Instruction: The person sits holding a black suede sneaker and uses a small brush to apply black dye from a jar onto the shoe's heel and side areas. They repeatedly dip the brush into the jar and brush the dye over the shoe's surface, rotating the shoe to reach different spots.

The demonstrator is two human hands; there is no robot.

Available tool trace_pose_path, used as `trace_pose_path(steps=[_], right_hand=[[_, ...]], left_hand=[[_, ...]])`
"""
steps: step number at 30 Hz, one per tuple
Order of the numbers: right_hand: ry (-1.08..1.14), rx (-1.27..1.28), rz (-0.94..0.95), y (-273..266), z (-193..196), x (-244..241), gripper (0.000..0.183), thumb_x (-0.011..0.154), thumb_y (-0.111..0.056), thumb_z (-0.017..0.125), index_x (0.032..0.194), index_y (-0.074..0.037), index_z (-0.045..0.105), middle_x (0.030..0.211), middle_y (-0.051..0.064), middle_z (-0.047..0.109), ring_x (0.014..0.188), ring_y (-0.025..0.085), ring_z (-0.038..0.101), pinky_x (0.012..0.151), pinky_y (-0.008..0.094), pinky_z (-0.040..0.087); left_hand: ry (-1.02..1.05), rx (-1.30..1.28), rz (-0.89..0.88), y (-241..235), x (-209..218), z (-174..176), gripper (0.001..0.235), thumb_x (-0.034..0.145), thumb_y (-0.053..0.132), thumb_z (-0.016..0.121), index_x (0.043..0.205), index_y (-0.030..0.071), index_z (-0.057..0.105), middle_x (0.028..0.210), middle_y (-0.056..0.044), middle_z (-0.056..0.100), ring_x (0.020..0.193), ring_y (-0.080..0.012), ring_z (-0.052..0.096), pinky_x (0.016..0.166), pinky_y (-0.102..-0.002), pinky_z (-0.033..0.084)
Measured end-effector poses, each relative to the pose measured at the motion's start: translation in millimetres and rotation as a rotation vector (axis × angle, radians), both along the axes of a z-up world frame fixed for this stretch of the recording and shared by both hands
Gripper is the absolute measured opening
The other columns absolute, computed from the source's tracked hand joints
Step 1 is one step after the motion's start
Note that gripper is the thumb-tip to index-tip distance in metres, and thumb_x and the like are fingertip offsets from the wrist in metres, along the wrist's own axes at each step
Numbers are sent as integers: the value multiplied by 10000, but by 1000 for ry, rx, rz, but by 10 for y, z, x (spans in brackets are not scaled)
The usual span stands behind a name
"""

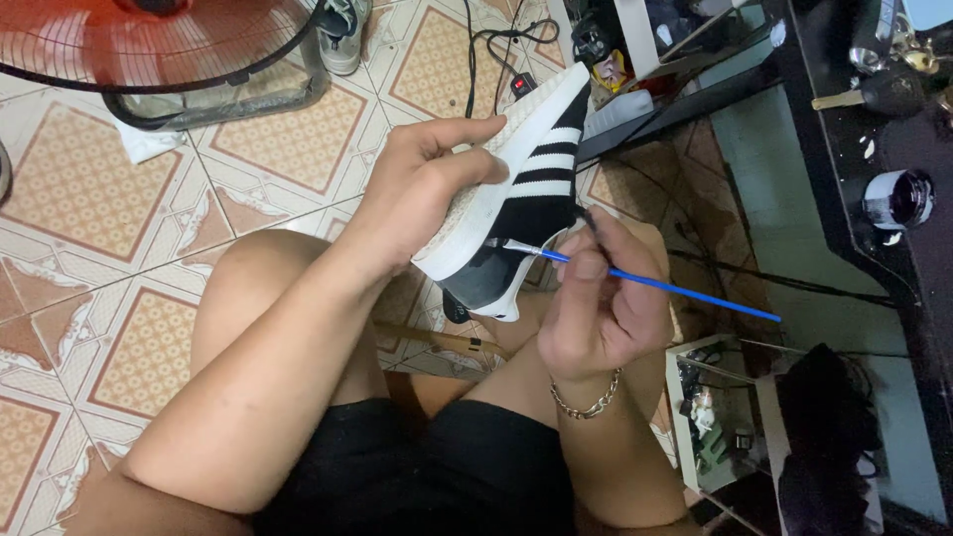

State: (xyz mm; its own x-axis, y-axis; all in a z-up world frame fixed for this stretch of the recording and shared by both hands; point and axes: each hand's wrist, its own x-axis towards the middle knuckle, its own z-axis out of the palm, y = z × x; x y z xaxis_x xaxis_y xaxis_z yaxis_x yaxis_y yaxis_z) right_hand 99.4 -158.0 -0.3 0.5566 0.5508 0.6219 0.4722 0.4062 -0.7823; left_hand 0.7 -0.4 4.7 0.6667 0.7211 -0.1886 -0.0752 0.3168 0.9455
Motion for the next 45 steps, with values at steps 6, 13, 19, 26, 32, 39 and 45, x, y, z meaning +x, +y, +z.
trace_pose_path(steps=[6, 13, 19, 26, 32, 39, 45], right_hand=[[-85, 85, -62, 39, -1, 81, 261, 1139, -113, 578, 1334, 59, 595, 1019, 143, 590, 705, 102, 534, 610, 211, 419], [89, 392, -222, -228, 329, 481, 319, 1200, -102, 542, 1468, 67, 506, 888, 78, 554, 664, 94, 412, 572, 183, 349], [-85, 488, -387, -667, 860, 1355, 246, 1333, -113, 529, 1139, 34, 496, 881, 108, 516, 637, 132, 377, 575, 244, 295], [-116, 322, -561, -554, 1030, 1768, 260, 1179, -90, 628, 1392, 58, 649, 838, 32, 587, 674, 67, 464, 600, 204, 342], [-187, 159, -641, -465, 954, 1667, 240, 1129, -66, 619, 1330, 46, 688, 1003, 0, 623, 745, 31, 500, 661, 173, 384], [-203, 55, -579, -476, 966, 1669, 223, 1129, -38, 600, 1314, 50, 686, 1041, 4, 601, 819, 32, 547, 716, 171, 451], [-245, 26, -599, -454, 998, 1633, 218, 1134, -41, 604, 1314, 42, 693, 1044, 5, 603, 810, 35, 549, 703, 173, 450]], left_hand=[[-29, -1, 0, 7, 14, -47, 472, 826, 119, 655, 1275, -22, 702, 972, -147, 783, 851, -151, 717, 739, -221, 551], [-106, -86, 38, -26, 82, -135, 464, 831, 132, 621, 1255, -41, 696, 1024, -141, 753, 856, -160, 699, 746, -237, 550], [-137, -221, 28, -44, 165, -287, 453, 846, 137, 605, 1237, -69, 706, 1060, -139, 747, 879, -179, 686, 773, -267, 554], [-115, -385, -56, -28, 224, -155, 503, 845, 156, 565, 1291, -54, 666, 1171, -152, 742, 980, -209, 709, 856, -291, 556], [-17, -443, -37, 23, 328, -161, 455, 860, 172, 571, 1254, -29, 679, 1075, -145, 738, 897, -210, 696, 793, -304, 555], [-18, -543, -53, -34, 598, 14, 409, 849, 218, 589, 1174, -14, 673, 983, -125, 731, 843, -224, 694, 769, -326, 566], [-12, -464, -116, 121, 795, 56, 502, 829, 217, 585, 1268, -11, 667, 1089, -120, 747, 927, -211, 703, 835, -305, 549]])
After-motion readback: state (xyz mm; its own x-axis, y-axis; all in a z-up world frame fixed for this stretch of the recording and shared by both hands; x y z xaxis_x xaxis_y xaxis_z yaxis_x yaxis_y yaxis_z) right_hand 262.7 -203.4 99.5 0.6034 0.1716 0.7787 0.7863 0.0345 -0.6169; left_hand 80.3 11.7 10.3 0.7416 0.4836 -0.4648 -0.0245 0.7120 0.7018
